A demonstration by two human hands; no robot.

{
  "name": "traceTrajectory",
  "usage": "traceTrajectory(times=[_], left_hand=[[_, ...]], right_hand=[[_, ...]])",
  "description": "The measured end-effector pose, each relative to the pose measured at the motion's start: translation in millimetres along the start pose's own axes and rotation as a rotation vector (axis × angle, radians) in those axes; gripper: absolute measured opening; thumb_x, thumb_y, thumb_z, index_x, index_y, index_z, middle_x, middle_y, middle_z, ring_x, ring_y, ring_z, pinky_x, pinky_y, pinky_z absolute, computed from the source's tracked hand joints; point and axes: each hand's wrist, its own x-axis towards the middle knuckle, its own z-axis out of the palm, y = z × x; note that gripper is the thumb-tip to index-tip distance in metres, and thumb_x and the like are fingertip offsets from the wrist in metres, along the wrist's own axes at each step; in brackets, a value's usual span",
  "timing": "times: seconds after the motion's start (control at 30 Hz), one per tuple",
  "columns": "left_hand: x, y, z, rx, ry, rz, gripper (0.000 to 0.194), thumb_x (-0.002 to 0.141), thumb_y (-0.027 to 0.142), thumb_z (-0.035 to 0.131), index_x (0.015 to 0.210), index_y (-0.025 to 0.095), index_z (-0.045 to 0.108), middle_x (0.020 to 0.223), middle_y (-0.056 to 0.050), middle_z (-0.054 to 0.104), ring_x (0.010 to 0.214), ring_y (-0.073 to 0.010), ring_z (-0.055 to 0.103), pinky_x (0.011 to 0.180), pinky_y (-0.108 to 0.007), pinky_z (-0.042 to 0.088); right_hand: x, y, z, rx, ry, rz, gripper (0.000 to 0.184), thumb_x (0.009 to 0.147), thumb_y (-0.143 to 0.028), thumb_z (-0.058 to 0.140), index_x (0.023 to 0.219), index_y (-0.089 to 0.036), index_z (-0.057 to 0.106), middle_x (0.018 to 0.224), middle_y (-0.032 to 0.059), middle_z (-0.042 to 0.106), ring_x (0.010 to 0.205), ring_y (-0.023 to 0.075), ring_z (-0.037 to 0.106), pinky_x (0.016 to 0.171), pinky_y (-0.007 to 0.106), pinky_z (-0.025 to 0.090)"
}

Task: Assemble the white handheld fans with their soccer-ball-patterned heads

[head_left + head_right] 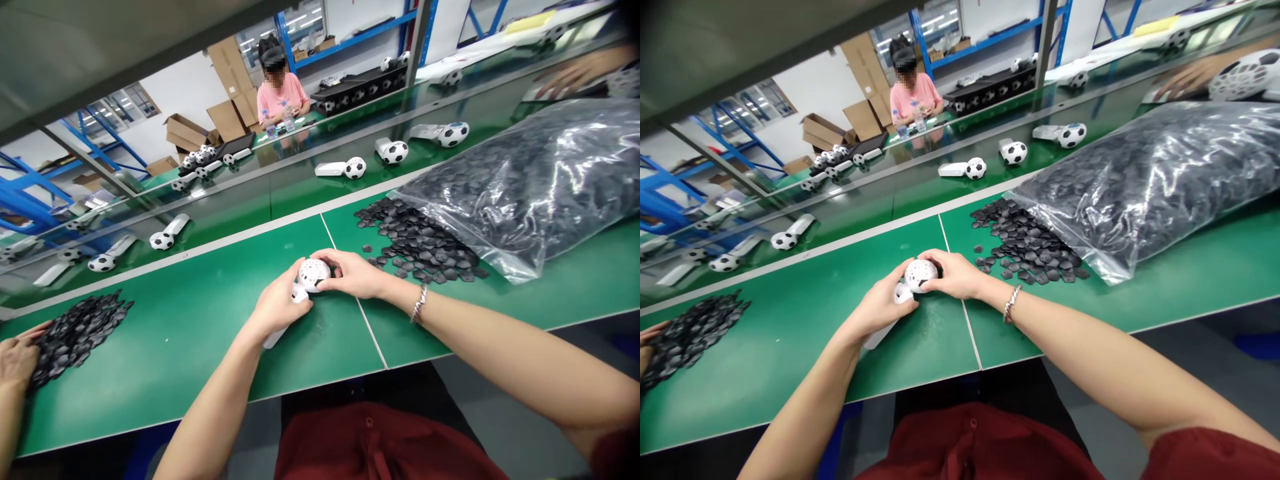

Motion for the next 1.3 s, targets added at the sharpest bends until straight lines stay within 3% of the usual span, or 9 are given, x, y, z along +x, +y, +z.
traceTrajectory(times=[0.17,0.27,0.33,0.47,0.67,0.93,1.17,1.3], left_hand=[[-0.5,-3.0,-1.8,0.016,-0.017,-0.001,0.078,0.067,0.024,0.057,0.139,0.024,0.029,0.135,-0.004,0.047,0.116,-0.0259,0.050,0.094,-0.036,0.042],[-3.9,-2.3,-2.7,0.126,0.007,0.050,0.077,0.067,0.021,0.056,0.139,0.025,0.029,0.128,-0.003,0.053,0.113,-0.0257,0.049,0.093,-0.037,0.042],[-6.3,-2.1,-3.2,0.247,0.072,0.057,0.075,0.067,0.019,0.053,0.139,0.022,0.032,0.122,-0.006,0.055,0.111,-0.0276,0.047,0.092,-0.039,0.041],[-6.5,-5.8,-4.1,0.420,0.177,-0.009,0.068,0.068,0.013,0.047,0.135,0.019,0.039,0.113,-0.010,0.057,0.104,-0.0299,0.047,0.086,-0.042,0.041],[-2.6,-12.6,-2.3,0.385,0.216,0.035,0.068,0.066,0.007,0.044,0.132,0.022,0.044,0.108,-0.008,0.058,0.101,-0.0269,0.047,0.088,-0.041,0.039],[-2.1,-9.8,6.0,0.281,0.211,0.160,0.069,0.066,-0.001,0.037,0.131,0.022,0.045,0.112,-0.007,0.058,0.107,-0.0244,0.045,0.100,-0.048,0.028],[-11.6,-4.8,10.9,0.232,0.243,0.269,0.065,0.065,0.001,0.040,0.126,0.022,0.050,0.107,-0.005,0.061,0.104,-0.0224,0.047,0.096,-0.040,0.033],[-13.9,-9.4,13.8,0.226,0.330,0.250,0.061,0.067,0.002,0.039,0.124,0.020,0.051,0.111,-0.005,0.060,0.105,-0.0210,0.048,0.095,-0.038,0.033]], right_hand=[[2.4,-11.8,-7.1,-0.204,0.001,0.042,0.045,0.070,-0.020,0.075,0.110,-0.018,0.056,0.101,0.0006,0.064,0.087,0.0133,0.059,0.072,0.022,0.048],[2.1,-16.8,-35.3,-0.334,0.055,0.133,0.025,0.076,-0.020,0.069,0.100,-0.018,0.063,0.096,0.0001,0.066,0.086,0.0127,0.061,0.075,0.021,0.047],[0.0,-16.3,-57.6,-0.470,0.156,0.241,0.012,0.082,-0.017,0.060,0.093,-0.016,0.065,0.090,0.0040,0.067,0.083,0.0158,0.061,0.076,0.026,0.047],[-4.0,-7.7,-79.7,-0.713,0.193,0.438,0.008,0.074,-0.009,0.065,0.077,-0.015,0.069,0.080,0.0071,0.068,0.079,0.0223,0.062,0.072,0.030,0.046],[-2.3,-3.9,-66.9,-0.942,0.113,0.488,0.014,0.077,-0.010,0.060,0.083,-0.018,0.070,0.087,0.0076,0.068,0.082,0.0219,0.062,0.067,0.027,0.046],[-1.6,-11.3,-44.0,-1.163,0.119,0.390,0.027,0.082,-0.003,0.040,0.091,-0.007,0.065,0.094,0.0206,0.061,0.093,0.0297,0.057,0.071,0.033,0.044],[3.1,2.6,-45.3,-1.089,0.210,0.388,0.030,0.085,-0.004,0.034,0.098,-0.001,0.060,0.098,0.0250,0.058,0.090,0.0310,0.059,0.075,0.038,0.044],[4.1,4.8,-49.6,-0.883,0.166,0.293,0.023,0.087,-0.011,0.043,0.100,-0.009,0.061,0.098,0.0148,0.063,0.090,0.0226,0.060,0.079,0.032,0.046]])
